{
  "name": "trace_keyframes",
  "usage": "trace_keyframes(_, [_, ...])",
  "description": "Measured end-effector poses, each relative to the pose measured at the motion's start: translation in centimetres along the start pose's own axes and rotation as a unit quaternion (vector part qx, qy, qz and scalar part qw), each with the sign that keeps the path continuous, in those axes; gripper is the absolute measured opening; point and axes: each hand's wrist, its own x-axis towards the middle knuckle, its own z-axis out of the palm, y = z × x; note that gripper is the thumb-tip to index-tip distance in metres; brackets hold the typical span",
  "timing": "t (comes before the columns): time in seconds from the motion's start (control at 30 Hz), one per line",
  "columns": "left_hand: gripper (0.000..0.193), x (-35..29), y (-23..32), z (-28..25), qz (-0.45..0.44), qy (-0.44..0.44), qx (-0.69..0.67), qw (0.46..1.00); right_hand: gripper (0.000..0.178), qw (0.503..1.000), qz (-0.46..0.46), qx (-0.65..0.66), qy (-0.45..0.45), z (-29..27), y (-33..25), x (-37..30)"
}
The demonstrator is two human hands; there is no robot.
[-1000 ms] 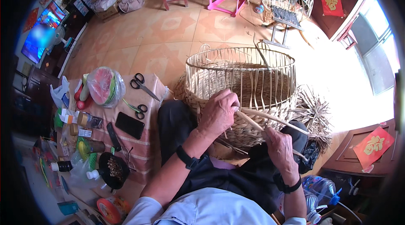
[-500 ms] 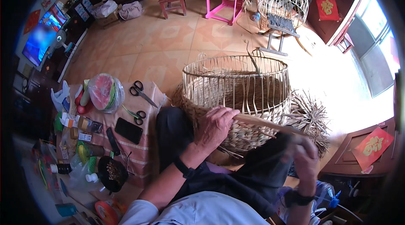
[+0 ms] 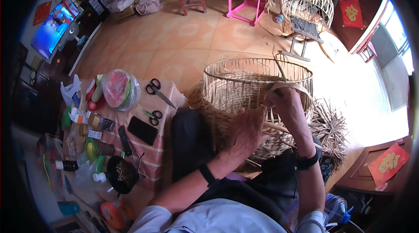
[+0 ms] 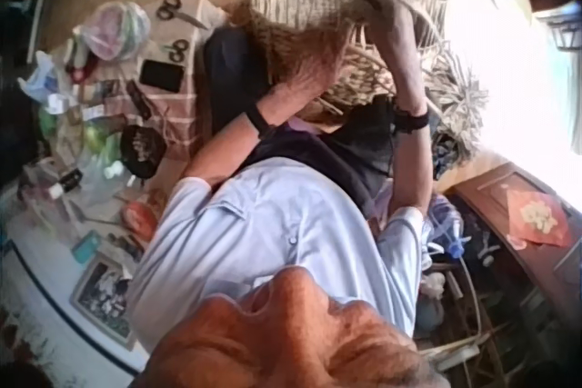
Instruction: Weaving a basket by hand using bamboo or reed strips.
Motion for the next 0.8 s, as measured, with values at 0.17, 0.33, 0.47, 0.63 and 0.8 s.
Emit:
trace_keyframes(0.17, [0.076, 0.0, -0.5, 0.1, 0.013, 0.044, -0.037, 0.998, 0.009, 0.907, -0.207, -0.368, -0.014, 0.3, 1.9, -1.0])
trace_keyframes(0.33, [0.059, -0.2, -0.4, 1.2, 0.004, 0.071, -0.072, 0.995, 0.008, 0.826, -0.276, -0.486, -0.071, 1.5, 2.3, -0.7])
trace_keyframes(0.47, [0.059, -0.6, -0.9, 2.3, 0.009, 0.064, -0.09, 0.994, 0.014, 0.897, -0.124, -0.424, -0.021, 1.9, 3.1, -0.7])
trace_keyframes(0.63, [0.057, -0.2, -1.0, 1.5, 0.012, 0.068, -0.169, 0.983, 0.034, 0.96, -0.065, -0.268, 0.053, 0.2, 1.9, -4.2])
trace_keyframes(0.8, [0.057, 0.0, -2.0, 1.2, 0.01, 0.063, -0.191, 0.98, 0.023, 0.975, 0.129, 0.158, 0.089, -4.6, 5.7, -7.2])
